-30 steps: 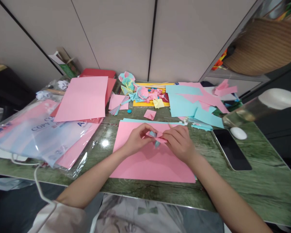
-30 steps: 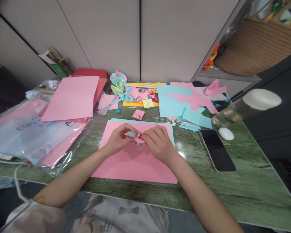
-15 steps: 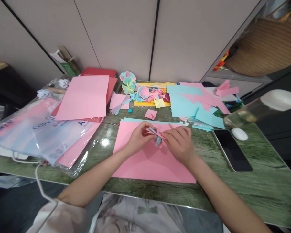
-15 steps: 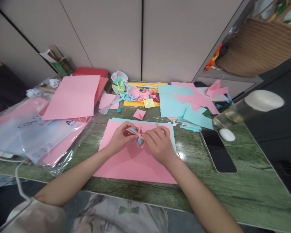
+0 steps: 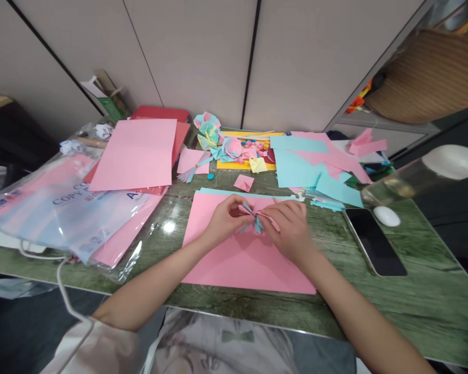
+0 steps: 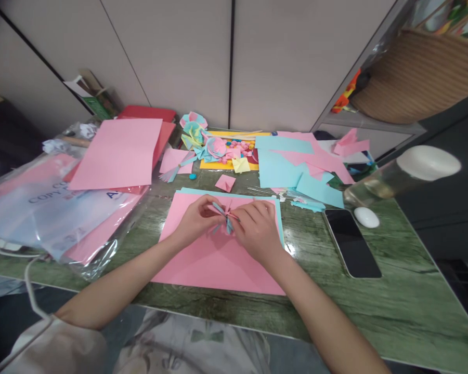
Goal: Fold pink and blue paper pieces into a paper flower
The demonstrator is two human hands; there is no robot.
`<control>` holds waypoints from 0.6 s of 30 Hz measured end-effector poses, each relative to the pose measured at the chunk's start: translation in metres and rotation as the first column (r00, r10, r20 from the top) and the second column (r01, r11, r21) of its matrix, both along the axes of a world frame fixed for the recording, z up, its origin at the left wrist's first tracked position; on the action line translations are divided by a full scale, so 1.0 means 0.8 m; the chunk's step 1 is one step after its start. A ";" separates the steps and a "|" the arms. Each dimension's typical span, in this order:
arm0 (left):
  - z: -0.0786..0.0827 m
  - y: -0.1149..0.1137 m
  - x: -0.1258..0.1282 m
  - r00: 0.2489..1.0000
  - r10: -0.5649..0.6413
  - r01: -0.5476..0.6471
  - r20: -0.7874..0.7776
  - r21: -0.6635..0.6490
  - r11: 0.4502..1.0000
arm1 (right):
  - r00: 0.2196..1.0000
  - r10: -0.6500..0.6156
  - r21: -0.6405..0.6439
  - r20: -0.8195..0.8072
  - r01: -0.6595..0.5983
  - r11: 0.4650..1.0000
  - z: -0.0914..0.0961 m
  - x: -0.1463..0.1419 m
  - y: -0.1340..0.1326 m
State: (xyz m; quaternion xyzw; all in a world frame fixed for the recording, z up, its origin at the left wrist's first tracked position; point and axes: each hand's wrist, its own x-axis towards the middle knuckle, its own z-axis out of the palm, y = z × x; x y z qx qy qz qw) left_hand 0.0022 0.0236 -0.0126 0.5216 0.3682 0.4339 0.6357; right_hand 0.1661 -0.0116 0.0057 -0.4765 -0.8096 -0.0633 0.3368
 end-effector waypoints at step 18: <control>0.004 0.004 -0.009 0.980 -0.200 0.199 -0.008 -0.084 0.976 | 0.991 0.036 -0.286 -0.127 -0.072 0.955 0.001 0.005 0.006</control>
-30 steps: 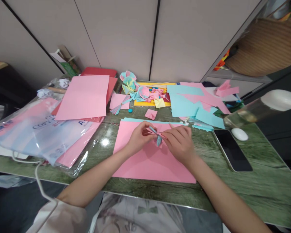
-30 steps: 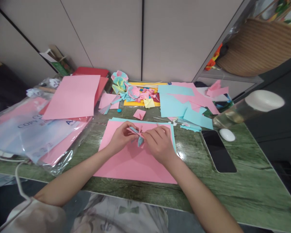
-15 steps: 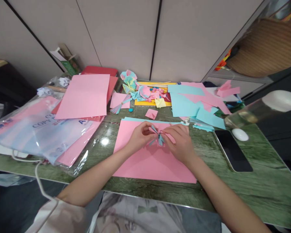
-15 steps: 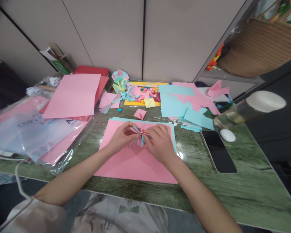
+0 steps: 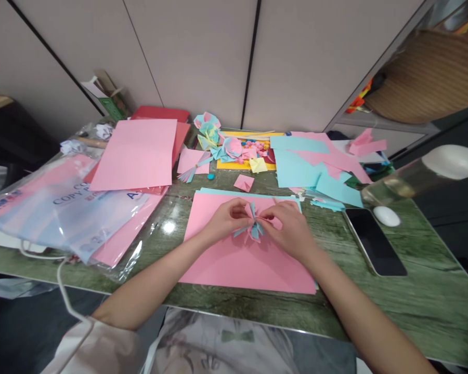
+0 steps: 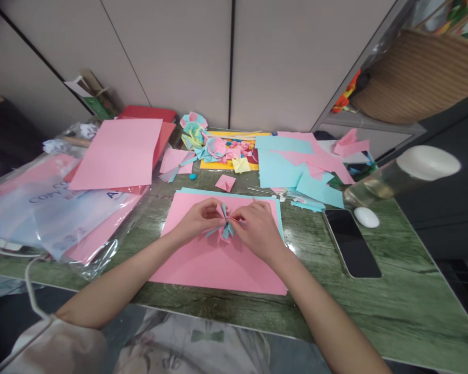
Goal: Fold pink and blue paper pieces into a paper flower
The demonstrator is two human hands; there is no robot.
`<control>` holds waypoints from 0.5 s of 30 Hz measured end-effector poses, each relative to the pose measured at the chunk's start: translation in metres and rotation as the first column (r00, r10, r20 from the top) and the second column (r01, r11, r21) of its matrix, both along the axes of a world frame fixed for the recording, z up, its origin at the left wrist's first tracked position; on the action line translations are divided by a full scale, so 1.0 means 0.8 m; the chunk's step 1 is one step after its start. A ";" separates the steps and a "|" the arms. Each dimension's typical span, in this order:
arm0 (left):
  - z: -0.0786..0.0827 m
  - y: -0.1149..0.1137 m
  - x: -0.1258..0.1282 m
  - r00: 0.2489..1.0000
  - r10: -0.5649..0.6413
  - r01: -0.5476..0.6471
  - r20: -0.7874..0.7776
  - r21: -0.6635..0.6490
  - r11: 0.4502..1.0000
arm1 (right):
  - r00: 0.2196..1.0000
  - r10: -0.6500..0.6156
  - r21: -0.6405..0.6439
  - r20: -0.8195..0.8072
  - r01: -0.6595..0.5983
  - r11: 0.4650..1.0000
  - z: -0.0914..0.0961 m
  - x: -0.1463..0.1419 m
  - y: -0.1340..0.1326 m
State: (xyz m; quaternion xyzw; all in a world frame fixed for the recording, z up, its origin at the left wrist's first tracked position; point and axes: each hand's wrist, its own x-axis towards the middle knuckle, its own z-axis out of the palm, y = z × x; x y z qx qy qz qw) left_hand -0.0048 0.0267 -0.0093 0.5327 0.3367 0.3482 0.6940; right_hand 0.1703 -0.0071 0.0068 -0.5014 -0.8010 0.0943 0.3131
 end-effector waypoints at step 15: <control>-0.012 0.003 -0.001 1.000 0.010 -0.012 0.017 0.098 0.995 | 1.000 -0.019 0.084 0.018 0.017 0.996 -0.002 -0.003 -0.002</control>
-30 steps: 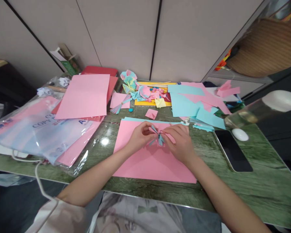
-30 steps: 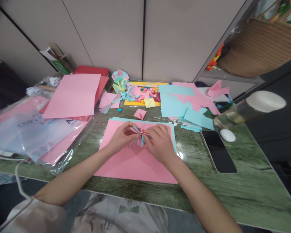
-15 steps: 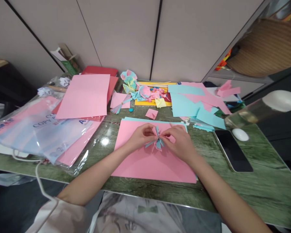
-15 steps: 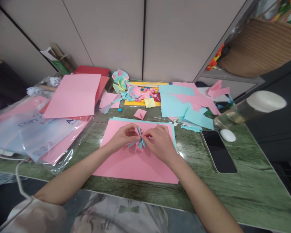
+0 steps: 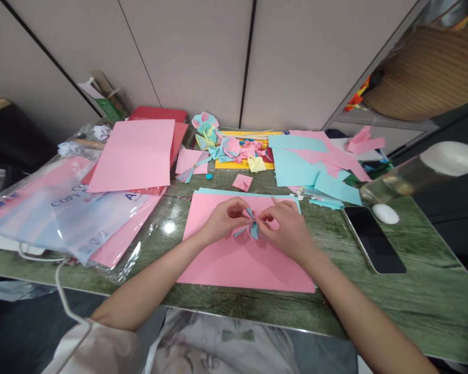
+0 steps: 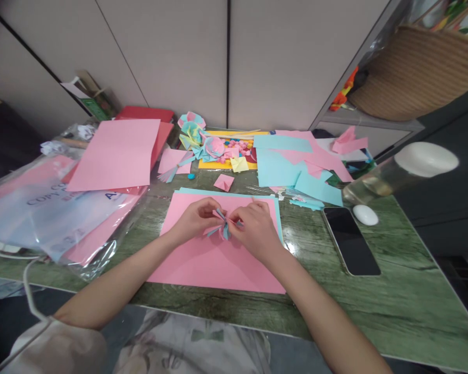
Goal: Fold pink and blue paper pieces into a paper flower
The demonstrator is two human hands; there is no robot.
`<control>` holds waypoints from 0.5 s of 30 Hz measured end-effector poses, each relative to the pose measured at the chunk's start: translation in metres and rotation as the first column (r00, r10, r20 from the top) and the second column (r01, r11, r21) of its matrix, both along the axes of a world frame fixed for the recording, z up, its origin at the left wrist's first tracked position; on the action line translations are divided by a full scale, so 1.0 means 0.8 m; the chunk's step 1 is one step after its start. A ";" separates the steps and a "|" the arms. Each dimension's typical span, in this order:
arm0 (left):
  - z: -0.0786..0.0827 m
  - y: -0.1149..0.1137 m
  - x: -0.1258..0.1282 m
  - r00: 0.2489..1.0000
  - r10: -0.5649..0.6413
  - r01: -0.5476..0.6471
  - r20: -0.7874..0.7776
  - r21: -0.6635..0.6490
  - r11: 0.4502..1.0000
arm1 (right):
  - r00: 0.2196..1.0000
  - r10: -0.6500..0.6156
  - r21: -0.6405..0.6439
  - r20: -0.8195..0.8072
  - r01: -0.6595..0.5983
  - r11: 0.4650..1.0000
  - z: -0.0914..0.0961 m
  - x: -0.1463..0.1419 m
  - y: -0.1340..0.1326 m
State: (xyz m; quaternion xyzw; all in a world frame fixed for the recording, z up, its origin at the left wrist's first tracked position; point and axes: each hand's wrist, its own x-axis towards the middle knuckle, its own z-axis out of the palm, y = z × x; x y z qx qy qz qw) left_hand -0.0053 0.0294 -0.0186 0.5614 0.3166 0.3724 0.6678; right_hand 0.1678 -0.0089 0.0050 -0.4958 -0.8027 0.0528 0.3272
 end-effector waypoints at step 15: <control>0.001 -0.002 0.004 0.999 0.045 -0.048 -0.025 -0.148 0.988 | 0.980 -0.065 0.242 0.188 0.018 0.970 -0.010 -0.005 -0.007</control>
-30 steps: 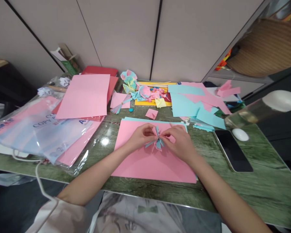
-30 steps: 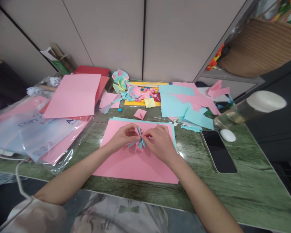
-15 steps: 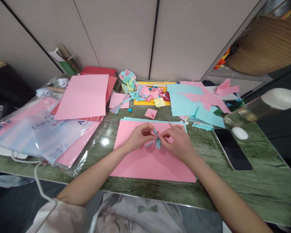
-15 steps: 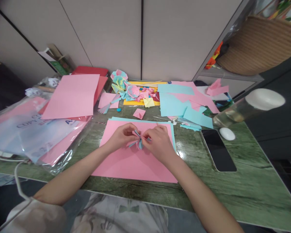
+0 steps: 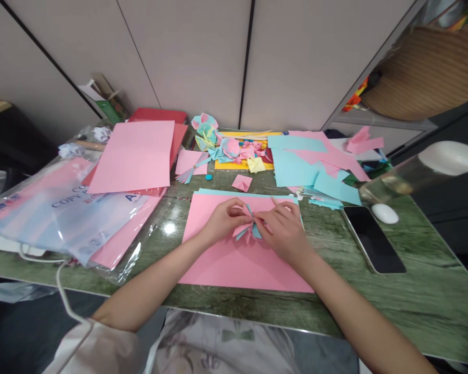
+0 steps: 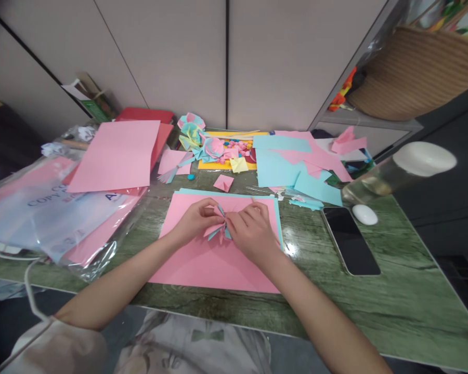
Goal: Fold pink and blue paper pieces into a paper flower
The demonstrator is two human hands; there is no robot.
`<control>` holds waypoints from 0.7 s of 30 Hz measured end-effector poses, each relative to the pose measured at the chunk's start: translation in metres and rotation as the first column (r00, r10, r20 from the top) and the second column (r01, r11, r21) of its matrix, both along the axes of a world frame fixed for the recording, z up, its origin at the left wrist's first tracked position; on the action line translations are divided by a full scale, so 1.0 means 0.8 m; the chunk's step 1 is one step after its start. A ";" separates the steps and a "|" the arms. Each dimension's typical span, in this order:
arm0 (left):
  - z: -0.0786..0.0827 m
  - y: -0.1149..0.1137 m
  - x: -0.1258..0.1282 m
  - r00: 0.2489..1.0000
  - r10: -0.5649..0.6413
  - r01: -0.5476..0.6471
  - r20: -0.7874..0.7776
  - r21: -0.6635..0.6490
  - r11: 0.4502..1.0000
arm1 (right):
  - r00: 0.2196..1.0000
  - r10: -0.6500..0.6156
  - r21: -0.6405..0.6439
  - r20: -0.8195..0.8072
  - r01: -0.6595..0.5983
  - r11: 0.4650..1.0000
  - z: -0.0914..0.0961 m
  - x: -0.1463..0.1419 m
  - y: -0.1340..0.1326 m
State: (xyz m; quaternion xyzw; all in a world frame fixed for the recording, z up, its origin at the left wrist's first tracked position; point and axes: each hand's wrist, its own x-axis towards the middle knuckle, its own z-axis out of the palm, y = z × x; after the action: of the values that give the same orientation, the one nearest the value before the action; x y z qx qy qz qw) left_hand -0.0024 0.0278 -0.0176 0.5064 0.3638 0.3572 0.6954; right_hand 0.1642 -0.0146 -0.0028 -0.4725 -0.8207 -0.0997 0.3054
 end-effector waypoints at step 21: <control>-0.004 0.010 -0.008 0.997 -0.041 0.044 0.058 -0.042 0.998 | 0.935 -0.037 -0.281 -0.354 -0.069 0.957 0.014 0.009 0.003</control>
State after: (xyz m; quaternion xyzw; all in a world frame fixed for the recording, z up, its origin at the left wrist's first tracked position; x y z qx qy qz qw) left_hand -0.0092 0.0356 -0.0210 0.4884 0.3405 0.3488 0.7238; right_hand 0.1711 -0.0120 0.0084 -0.5153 -0.7615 0.1106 0.3771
